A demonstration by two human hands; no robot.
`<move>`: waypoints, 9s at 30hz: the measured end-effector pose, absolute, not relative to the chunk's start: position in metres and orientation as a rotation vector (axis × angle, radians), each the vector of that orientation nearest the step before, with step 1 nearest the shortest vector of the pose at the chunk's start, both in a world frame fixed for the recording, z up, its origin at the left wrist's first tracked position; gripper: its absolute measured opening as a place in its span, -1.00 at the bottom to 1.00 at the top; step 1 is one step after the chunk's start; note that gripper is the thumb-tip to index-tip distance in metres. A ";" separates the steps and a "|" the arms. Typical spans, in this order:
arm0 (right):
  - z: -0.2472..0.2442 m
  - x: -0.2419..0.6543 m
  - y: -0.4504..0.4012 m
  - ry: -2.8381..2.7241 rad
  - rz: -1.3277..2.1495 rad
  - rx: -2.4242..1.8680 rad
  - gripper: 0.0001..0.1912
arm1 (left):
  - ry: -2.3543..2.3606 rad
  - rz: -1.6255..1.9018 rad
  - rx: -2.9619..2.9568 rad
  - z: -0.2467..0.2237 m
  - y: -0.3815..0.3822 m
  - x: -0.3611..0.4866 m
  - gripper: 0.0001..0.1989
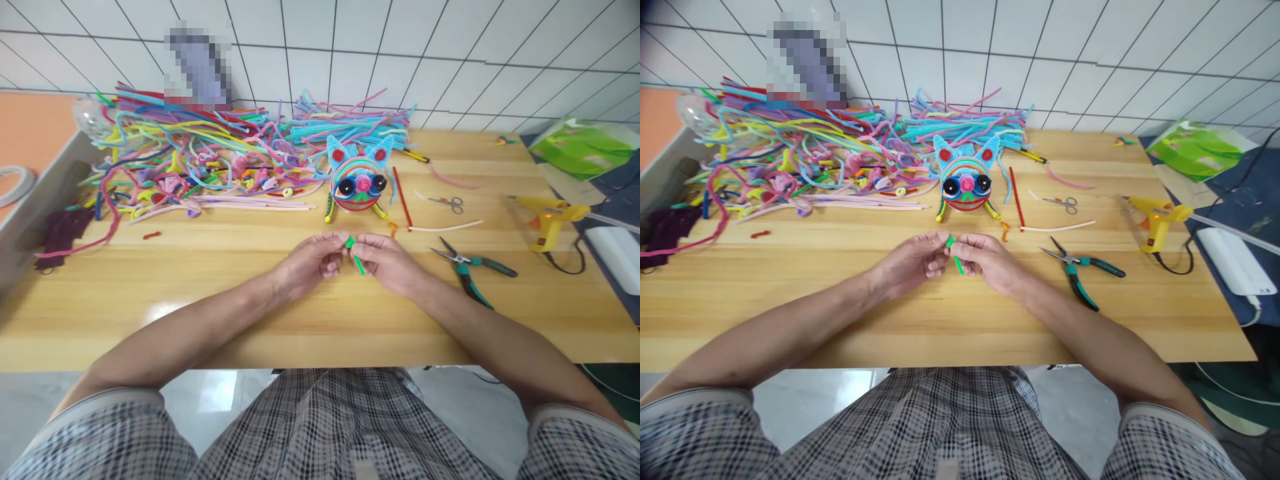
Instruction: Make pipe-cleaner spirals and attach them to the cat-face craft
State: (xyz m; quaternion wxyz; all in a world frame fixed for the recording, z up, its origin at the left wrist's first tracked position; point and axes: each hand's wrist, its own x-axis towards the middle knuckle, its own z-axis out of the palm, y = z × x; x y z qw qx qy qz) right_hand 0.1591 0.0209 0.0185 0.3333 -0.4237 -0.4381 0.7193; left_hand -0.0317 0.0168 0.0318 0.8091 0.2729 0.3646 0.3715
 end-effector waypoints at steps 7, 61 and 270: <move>0.034 0.164 0.025 -1.196 1.895 -1.107 -0.45 | 0.819 0.792 0.978 0.036 0.036 -0.043 -0.53; 0.022 0.164 0.025 -1.263 1.916 -1.050 -0.44 | 0.790 0.802 0.865 0.032 0.028 -0.039 -0.46; 0.017 0.159 0.010 -1.826 0.670 -1.161 -0.89 | 1.005 1.027 1.201 0.008 0.018 -0.035 -0.81</move>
